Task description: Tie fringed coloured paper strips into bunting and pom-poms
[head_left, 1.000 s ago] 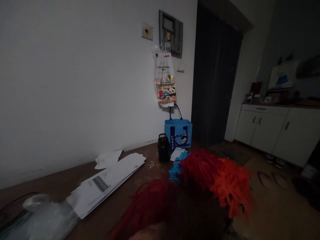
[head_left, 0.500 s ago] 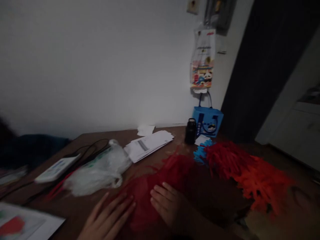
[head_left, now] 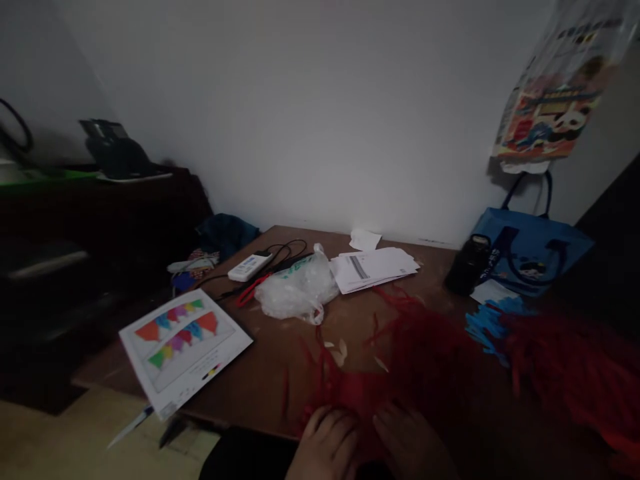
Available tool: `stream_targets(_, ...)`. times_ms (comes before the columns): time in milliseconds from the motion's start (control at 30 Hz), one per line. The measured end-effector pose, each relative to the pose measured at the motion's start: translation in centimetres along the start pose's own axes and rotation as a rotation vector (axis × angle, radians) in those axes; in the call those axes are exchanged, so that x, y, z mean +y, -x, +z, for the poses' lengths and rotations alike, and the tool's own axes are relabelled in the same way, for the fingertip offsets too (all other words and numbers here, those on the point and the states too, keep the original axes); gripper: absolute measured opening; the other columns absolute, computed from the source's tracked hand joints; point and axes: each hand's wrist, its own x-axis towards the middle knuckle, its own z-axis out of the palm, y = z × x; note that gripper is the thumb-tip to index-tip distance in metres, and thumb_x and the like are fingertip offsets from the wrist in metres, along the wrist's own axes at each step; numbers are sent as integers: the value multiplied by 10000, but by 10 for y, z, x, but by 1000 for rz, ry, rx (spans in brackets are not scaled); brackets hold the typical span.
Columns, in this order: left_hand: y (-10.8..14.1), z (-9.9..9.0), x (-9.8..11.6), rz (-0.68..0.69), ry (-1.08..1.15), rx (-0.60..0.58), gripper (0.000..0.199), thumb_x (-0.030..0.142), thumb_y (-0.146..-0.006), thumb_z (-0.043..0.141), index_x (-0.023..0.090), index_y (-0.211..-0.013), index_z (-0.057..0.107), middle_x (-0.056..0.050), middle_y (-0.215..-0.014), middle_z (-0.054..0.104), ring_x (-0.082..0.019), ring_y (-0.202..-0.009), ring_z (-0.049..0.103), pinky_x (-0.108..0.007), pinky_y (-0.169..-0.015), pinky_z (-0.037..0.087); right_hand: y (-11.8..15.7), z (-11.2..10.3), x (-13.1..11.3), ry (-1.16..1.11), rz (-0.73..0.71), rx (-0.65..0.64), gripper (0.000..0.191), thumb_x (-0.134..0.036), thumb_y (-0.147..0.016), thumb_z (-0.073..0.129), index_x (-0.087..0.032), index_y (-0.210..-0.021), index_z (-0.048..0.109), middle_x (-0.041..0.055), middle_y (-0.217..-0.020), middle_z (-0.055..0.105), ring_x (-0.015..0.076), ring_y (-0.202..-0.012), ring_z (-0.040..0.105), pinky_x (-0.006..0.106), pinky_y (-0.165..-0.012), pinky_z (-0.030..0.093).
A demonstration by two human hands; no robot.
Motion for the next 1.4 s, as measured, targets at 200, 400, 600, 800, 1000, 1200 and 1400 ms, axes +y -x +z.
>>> stream_targets(200, 0, -18, -3, -130, 14, 4, 311, 68, -745, 537, 220, -1005, 612, -8, -942, 748, -186, -858, 693, -358, -922, 482, -2, -3, -4, -51, 44, -9, 253, -141, -889, 439, -156, -1013, 659, 36, -858, 753, 156, -860, 676, 349, -1005, 394)
stream_targets(400, -4, -22, -9, -101, 59, -55, 258, 71, -830, 502, 228, -1014, 592, 8, -927, 735, -181, -861, 679, -370, -961, 408, -17, -16, -5, -121, 161, -47, 303, -173, -981, 352, -171, -1052, 646, 18, -882, 754, 149, -843, 669, 324, -924, 407)
stream_targets(600, -21, -19, -18, -406, 188, -344, 226, 125, -941, 431, 218, -887, 630, -27, -804, 697, -203, -766, 641, -346, -757, 458, -30, -20, -2, -70, 488, -133, 367, -298, -1036, 306, -224, -938, 651, 29, -804, 707, 194, -772, 628, 328, -720, 438)
stream_targets(800, -48, -11, -22, -683, 34, -548, 207, 158, -935, 465, 191, -902, 667, -72, -886, 727, -238, -858, 664, -361, -826, 462, -42, -4, -3, 112, 606, -218, 390, -298, -1034, 285, -207, -888, 634, 38, -674, 644, 217, -612, 553, 368, -652, 346)
stream_targets(1000, -56, -11, -23, -713, -35, -596, 221, 178, -938, 449, 180, -972, 668, -106, -899, 739, -262, -856, 693, -363, -794, 487, -35, 3, 7, 269, 574, -191, 373, -277, -1017, 298, -157, -972, 648, 95, -716, 668, 249, -649, 560, 424, -696, 332)
stream_targets(1200, -62, -13, -23, -704, -53, -597, 213, 199, -938, 452, 182, -976, 661, -97, -873, 747, -242, -837, 709, -333, -793, 493, -45, -28, 9, 145, 455, -33, 247, -183, -985, 426, -190, -969, 673, 104, -1006, 678, 261, -968, 570, 447, -879, 349)
stream_targets(1400, -63, -14, -26, -699, -11, -607, 201, 197, -932, 478, 161, -955, 674, -120, -849, 745, -277, -823, 714, -375, -778, 520, -45, -14, -6, -120, 183, -204, 431, -194, -1034, 255, -169, -904, 665, 28, -822, 666, 173, -802, 556, 358, -912, 356)
